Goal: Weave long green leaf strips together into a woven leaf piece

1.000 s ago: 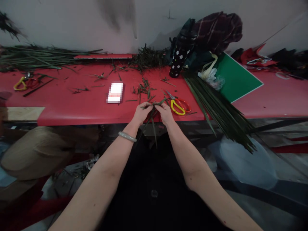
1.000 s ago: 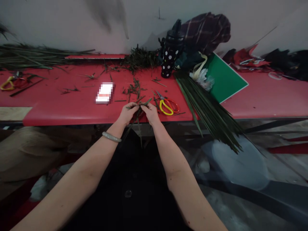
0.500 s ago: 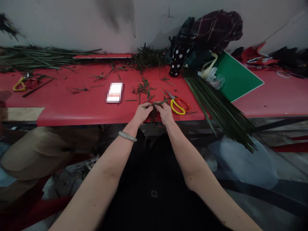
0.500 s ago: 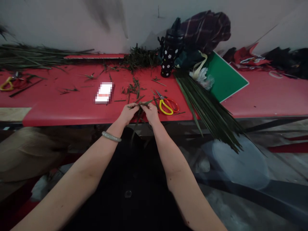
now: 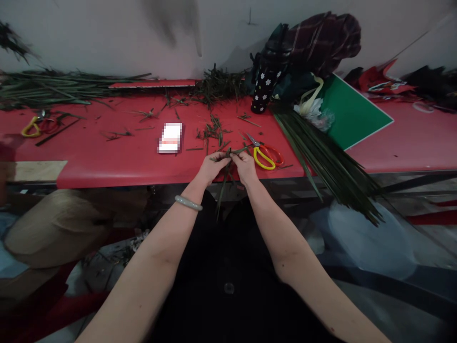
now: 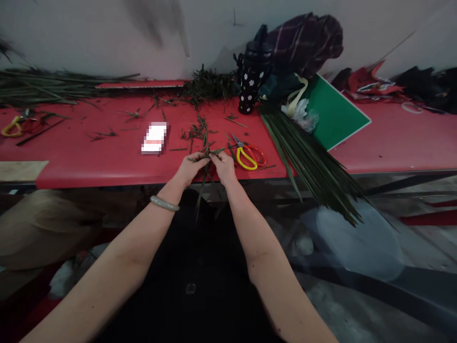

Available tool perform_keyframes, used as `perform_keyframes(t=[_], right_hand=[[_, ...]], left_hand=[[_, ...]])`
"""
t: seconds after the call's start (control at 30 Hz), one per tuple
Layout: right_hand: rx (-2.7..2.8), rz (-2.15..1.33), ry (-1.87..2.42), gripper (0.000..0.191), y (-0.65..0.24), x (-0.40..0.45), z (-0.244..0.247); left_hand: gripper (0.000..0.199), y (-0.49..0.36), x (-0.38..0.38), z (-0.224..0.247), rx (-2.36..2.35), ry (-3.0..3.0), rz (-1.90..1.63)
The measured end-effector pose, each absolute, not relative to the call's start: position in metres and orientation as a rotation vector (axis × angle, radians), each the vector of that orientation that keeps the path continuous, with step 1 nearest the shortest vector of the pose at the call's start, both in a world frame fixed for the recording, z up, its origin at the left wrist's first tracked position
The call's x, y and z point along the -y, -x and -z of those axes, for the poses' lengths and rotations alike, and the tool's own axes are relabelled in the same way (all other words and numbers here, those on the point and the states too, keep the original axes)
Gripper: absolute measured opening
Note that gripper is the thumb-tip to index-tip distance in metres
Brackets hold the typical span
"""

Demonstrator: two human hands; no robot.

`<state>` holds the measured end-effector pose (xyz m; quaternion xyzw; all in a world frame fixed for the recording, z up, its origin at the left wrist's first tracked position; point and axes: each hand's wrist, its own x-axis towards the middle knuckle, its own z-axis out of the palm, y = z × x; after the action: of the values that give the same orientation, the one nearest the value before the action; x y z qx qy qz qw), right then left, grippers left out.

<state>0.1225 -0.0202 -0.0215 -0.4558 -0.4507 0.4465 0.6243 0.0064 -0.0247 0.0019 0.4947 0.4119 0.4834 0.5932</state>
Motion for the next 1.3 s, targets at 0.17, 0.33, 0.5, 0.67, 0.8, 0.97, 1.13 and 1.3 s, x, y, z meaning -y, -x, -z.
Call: perform_keyframes(t=[0.17, 0.33, 0.5, 0.67, 0.8, 0.97, 1.13, 1.3], right_hand=[[1.054, -1.001, 1.075, 0.017, -0.122, 0.020, 0.023], [1.076, -0.942, 1.122, 0.018, -0.119, 0.019, 0.026], [1.088, -0.901, 1.188, 0.021, -0.118, 0.017, 0.023], [0.964, -0.755, 1.186, 0.023, -0.122, 0.051, 0.013], [1.131, -0.964, 1.230, 0.021, -0.124, 0.093, 0.022], [1.273, -1.101, 1.336, 0.017, -0.117, 0.102, 0.043], [1.195, -1.356, 1.279, 0.015, -0.101, 0.097, 0.038], [1.072, -1.431, 1.235, 0.017, -0.099, 0.101, 0.034]], left_hand=[[0.014, -0.008, 0.023, -0.001, -0.982, -1.067, -1.226], [0.014, -0.010, 0.025, -0.004, -0.970, -1.006, -1.276], [0.016, -0.008, 0.025, -0.004, -0.974, -0.999, -1.264], [0.017, -0.002, 0.019, 0.002, -0.927, -0.891, -1.346], [0.017, -0.002, 0.014, 0.006, -0.906, -0.810, -1.359], [0.017, -0.002, 0.015, 0.005, -0.902, -0.824, -1.323], [0.017, -0.001, 0.020, 0.001, -0.928, -0.829, -1.323], [0.018, -0.002, 0.019, 0.001, -0.948, -0.854, -1.332]])
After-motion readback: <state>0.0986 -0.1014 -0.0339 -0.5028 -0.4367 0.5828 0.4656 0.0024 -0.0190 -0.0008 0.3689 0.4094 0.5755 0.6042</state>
